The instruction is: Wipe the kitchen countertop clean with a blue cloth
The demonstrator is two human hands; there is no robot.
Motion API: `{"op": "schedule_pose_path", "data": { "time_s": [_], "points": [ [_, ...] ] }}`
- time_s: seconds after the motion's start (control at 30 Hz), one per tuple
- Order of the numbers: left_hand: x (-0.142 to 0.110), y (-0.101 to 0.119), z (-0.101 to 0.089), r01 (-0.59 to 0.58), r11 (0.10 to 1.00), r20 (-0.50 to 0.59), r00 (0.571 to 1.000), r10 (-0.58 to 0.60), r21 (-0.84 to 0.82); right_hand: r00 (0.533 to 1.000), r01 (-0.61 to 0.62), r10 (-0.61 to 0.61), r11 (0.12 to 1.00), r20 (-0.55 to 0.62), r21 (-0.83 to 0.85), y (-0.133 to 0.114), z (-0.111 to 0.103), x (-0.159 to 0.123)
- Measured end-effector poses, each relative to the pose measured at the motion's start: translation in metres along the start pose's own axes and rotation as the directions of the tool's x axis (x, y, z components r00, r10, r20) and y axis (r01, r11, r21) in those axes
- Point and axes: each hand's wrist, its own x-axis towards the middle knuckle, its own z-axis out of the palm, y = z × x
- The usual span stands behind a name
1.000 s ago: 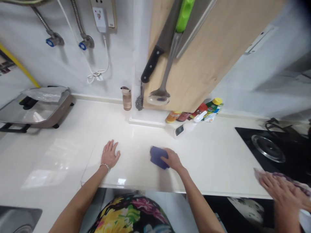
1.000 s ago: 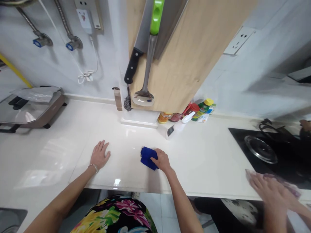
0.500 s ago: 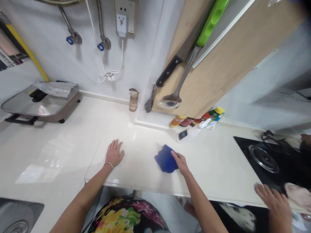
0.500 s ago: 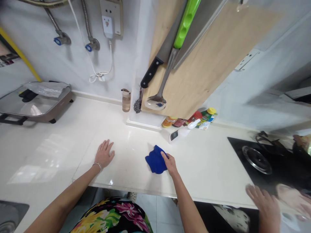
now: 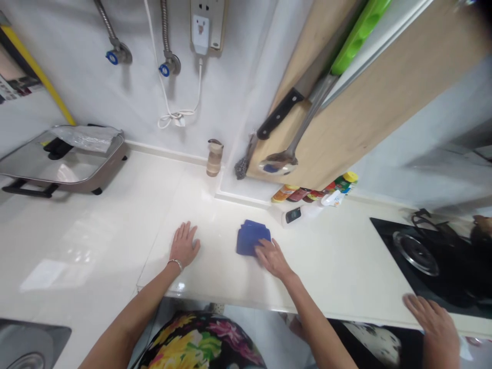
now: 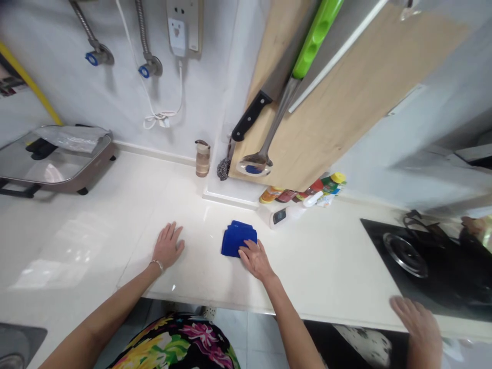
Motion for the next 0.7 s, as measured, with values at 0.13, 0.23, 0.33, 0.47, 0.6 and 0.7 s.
{"op": "schedule_pose_path", "data": {
  "time_s": [0.13,0.23,0.33,0.47,0.6,0.7],
  "points": [
    [-0.001,0.000,-0.001,0.007,1.000,0.018,1.000,-0.007,-0.016,0.975,-0.214,0.211,0.975,-0.071,-0.050,-0.007,0.026,0.005],
    [-0.001,-0.001,-0.001,0.015,1.000,0.024,1.000,-0.015,-0.025,0.945,-0.326,0.327,0.933,-0.020,-0.155,-0.020,0.048,0.021],
    [-0.001,-0.001,-0.001,0.015,0.999,0.033,0.999,-0.014,-0.029,0.926,-0.371,0.374,0.891,-0.039,-0.261,-0.027,0.069,0.032],
    [0.001,0.000,-0.003,0.019,1.000,0.056,0.998,-0.018,-0.020,0.918,-0.396,0.384,0.869,-0.102,-0.295,-0.010,0.077,0.044],
    [0.001,0.001,-0.005,0.031,0.999,0.075,0.997,-0.030,-0.013,0.889,-0.455,0.449,0.842,-0.090,-0.289,0.019,0.071,0.068],
    [0.001,0.001,-0.006,0.025,1.000,0.072,0.997,-0.025,0.003,0.860,-0.505,0.506,0.820,-0.070,-0.268,0.034,0.068,0.089]
  ]
}}
